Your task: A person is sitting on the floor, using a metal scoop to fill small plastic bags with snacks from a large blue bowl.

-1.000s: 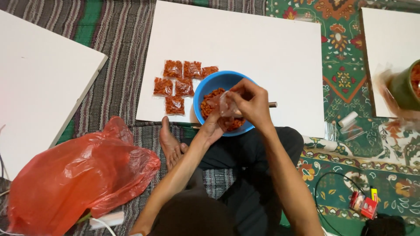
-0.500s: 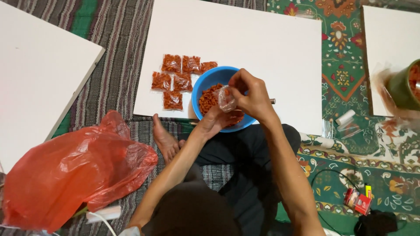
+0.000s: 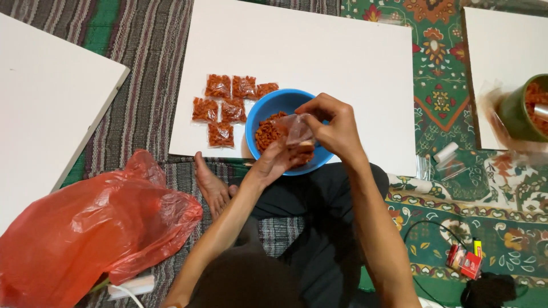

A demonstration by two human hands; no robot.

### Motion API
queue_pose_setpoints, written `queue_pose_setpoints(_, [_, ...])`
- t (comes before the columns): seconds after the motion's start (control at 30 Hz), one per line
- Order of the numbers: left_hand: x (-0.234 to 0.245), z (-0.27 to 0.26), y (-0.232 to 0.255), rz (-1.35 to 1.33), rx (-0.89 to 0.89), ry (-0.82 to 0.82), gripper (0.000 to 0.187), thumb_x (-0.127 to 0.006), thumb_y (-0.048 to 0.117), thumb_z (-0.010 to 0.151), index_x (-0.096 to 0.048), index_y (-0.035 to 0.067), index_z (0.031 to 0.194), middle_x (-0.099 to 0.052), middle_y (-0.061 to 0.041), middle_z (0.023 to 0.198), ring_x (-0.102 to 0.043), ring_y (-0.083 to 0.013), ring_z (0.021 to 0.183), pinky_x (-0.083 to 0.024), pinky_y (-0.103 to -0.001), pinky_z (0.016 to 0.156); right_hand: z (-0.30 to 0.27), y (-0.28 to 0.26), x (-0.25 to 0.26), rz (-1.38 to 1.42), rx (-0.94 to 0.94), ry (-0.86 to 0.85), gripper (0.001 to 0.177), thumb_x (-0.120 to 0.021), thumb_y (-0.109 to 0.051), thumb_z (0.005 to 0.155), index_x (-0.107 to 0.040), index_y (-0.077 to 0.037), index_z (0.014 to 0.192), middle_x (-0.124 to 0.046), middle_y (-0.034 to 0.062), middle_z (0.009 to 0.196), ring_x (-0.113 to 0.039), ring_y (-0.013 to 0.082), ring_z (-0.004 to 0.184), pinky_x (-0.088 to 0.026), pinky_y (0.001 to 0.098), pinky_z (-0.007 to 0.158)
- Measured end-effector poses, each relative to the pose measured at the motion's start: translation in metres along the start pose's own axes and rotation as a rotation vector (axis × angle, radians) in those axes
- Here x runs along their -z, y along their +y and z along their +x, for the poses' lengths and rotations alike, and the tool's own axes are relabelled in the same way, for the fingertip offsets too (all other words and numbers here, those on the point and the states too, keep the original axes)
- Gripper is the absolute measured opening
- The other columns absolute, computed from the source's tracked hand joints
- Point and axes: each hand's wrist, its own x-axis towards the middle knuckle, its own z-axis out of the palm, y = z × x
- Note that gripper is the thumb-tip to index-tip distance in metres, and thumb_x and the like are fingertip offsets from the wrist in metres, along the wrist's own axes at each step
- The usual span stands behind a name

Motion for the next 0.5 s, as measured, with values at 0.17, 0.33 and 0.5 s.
queue_pose_setpoints(0.17, [-0.019,-0.005,0.026,0.113,-0.161,-0.087,0.084,-0.087,0.021,0.084,-0.036,0.016,0.151,-0.062,-0.011,0.137,-0.061,-0.0292,0.125,-0.049,-0.052,0.109,-0.001,-0.015,0.003,-0.035,-0.031,-0.098,0.019,-0.073,0.014,0.078,-0.077,-0.001,0.09,-0.066,0.0125,0.069,-0.065,0.0224,0.064,-0.056,0.0354,0.061])
queue_pose_setpoints(0.33, [-0.032,-0.012,0.033,0.311,-0.253,0.036,0.106,-0.089,0.019,0.083,-0.02,0.024,0.164,-0.046,-0.012,0.155,-0.054,-0.0237,0.128,-0.052,-0.037,0.104,-0.004,-0.018,-0.001,-0.123,-0.041,-0.084,0.019,-0.075,0.014,0.078,-0.078,0.0,0.091,-0.065,0.0127,0.067,-0.064,0.021,0.061,-0.054,0.0333,0.06])
queue_pose_setpoints(0.5, [-0.054,-0.013,0.045,0.771,-0.564,0.286,0.036,-0.074,0.033,0.095,-0.06,0.014,0.123,-0.06,-0.004,0.111,-0.058,-0.0159,0.111,-0.047,-0.036,0.101,-0.008,-0.008,-0.006,-0.342,0.007,-0.026,0.018,-0.076,0.009,0.081,-0.079,-0.002,0.095,-0.066,0.0115,0.067,-0.067,0.0241,0.062,-0.055,0.0315,0.058])
